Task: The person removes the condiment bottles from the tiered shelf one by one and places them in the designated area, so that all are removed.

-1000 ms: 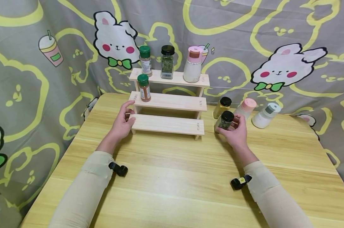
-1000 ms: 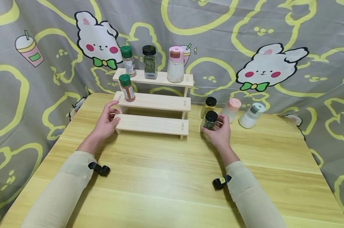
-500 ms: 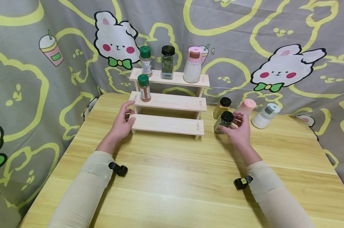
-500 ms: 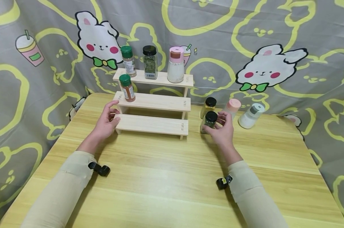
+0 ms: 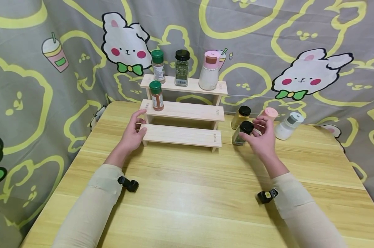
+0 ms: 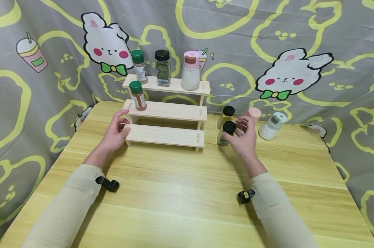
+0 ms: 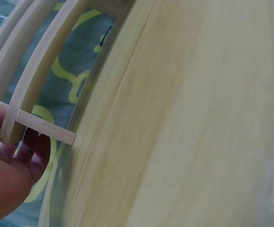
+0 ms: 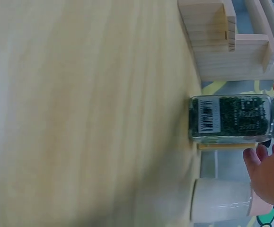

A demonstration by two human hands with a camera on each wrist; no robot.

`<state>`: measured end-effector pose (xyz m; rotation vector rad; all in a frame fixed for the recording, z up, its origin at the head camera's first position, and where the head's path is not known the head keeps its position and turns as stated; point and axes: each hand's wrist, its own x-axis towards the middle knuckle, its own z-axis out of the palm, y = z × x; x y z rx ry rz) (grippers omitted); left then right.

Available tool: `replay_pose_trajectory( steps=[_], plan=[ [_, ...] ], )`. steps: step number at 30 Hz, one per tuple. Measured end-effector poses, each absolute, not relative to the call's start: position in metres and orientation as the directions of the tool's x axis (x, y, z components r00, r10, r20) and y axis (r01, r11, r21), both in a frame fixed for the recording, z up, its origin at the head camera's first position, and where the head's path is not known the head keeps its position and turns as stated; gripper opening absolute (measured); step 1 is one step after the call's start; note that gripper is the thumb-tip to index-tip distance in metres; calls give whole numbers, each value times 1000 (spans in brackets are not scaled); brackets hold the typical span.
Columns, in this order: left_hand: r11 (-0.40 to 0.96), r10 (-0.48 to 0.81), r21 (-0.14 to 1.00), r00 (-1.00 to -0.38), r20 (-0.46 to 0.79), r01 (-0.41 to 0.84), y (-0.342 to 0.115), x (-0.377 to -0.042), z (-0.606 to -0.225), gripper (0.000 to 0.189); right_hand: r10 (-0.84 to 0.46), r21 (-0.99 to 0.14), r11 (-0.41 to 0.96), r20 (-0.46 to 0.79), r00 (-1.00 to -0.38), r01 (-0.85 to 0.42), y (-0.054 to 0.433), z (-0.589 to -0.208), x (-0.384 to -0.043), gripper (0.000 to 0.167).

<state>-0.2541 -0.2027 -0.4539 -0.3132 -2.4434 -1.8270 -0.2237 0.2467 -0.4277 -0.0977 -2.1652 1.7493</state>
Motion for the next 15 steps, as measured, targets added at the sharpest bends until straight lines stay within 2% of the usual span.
replay_pose_trajectory(
  steps=[8,15],
  plan=[
    [274,115,934,-972,205,229,-204,-254,-457,67,231,-942,249,283,-931,-225,243,-411,-227,74],
    [250,118,939,-970,213,237,-204,-256,-457,68,213,-943,210,301,-930,-257,239,-396,-234,71]
  ],
)
